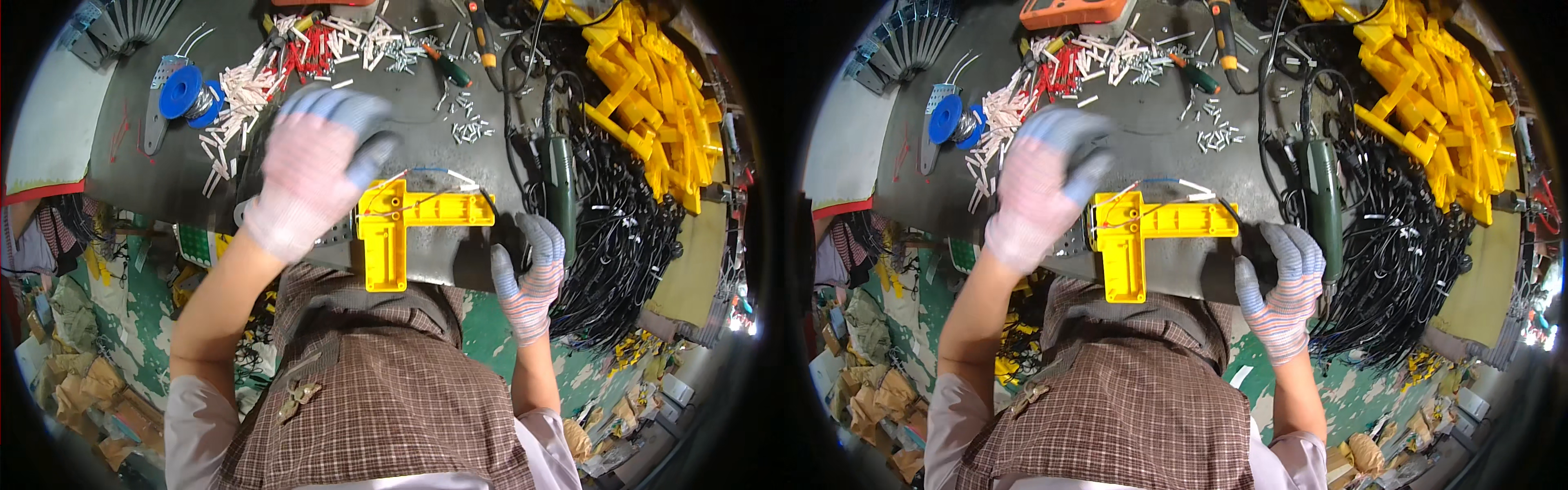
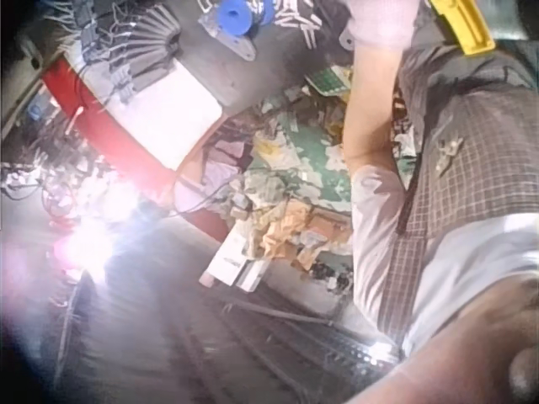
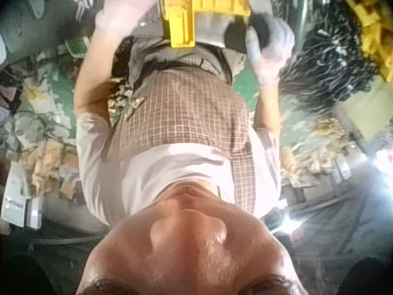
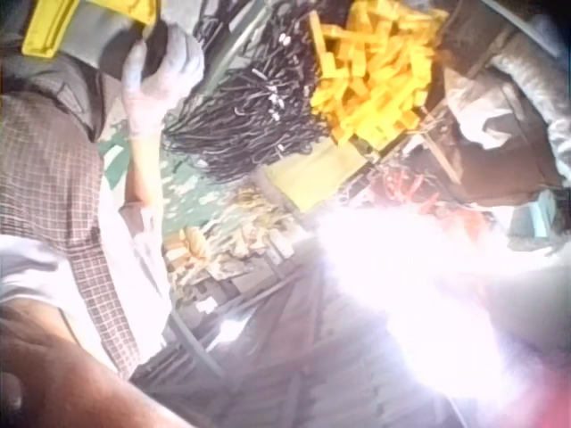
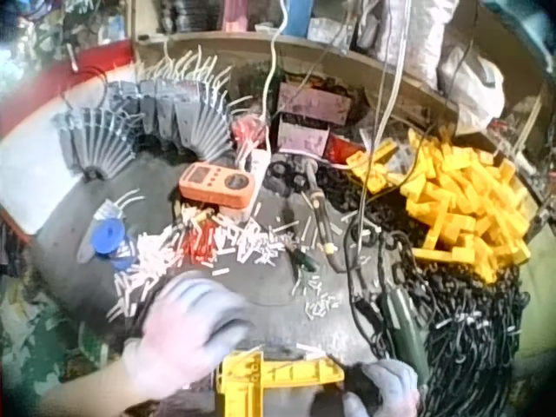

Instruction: The person assembles a handheld tool by securing internal wires and metal brackets within a yellow plastic housing using screws and an electric screwdriver.

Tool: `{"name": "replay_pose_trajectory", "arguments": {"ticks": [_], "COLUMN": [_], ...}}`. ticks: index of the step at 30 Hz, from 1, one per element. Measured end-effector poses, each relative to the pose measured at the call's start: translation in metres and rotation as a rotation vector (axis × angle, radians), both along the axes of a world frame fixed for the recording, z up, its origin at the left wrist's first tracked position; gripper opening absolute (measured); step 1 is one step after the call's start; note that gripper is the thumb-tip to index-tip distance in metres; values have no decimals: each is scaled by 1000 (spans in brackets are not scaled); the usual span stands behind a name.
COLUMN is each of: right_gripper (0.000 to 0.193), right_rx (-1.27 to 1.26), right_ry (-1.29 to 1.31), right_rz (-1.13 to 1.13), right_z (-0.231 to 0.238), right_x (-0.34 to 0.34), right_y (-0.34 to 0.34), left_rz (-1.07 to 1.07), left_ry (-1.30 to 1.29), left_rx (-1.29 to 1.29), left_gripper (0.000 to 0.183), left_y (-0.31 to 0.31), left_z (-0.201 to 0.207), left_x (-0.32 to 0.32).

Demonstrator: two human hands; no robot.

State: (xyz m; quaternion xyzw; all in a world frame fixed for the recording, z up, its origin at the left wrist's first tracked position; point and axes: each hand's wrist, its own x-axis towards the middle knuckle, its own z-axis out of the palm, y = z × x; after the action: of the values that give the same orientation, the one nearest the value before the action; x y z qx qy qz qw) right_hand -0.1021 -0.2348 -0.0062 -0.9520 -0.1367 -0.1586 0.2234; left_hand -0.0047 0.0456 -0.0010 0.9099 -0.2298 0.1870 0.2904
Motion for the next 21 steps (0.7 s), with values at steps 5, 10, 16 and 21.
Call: {"name": "replay_pose_trajectory", "arguments": {"ticks": [5,10,16,21], "right_gripper": [33,25,40,25], "right_rx": [124,216,87,-58], "right_ry": [-22,16,-147,-151], "right_rz": [-46,-42,257,574], "right_z": [11,22,76,75], "right_x": [6,14,54,58], "right_y": [5,-3,39,57], "left_rz": [-91,-178,-319,-267], "left_ry": [177,167,48,-12], "left_rx": [443,525,70,-246], "left_gripper": [25,20,20,21], "left_y": [-27,-32,-22,-10], "left_z": [-16,-18,20,33], "left_x": [50,56,-5,-57]}}
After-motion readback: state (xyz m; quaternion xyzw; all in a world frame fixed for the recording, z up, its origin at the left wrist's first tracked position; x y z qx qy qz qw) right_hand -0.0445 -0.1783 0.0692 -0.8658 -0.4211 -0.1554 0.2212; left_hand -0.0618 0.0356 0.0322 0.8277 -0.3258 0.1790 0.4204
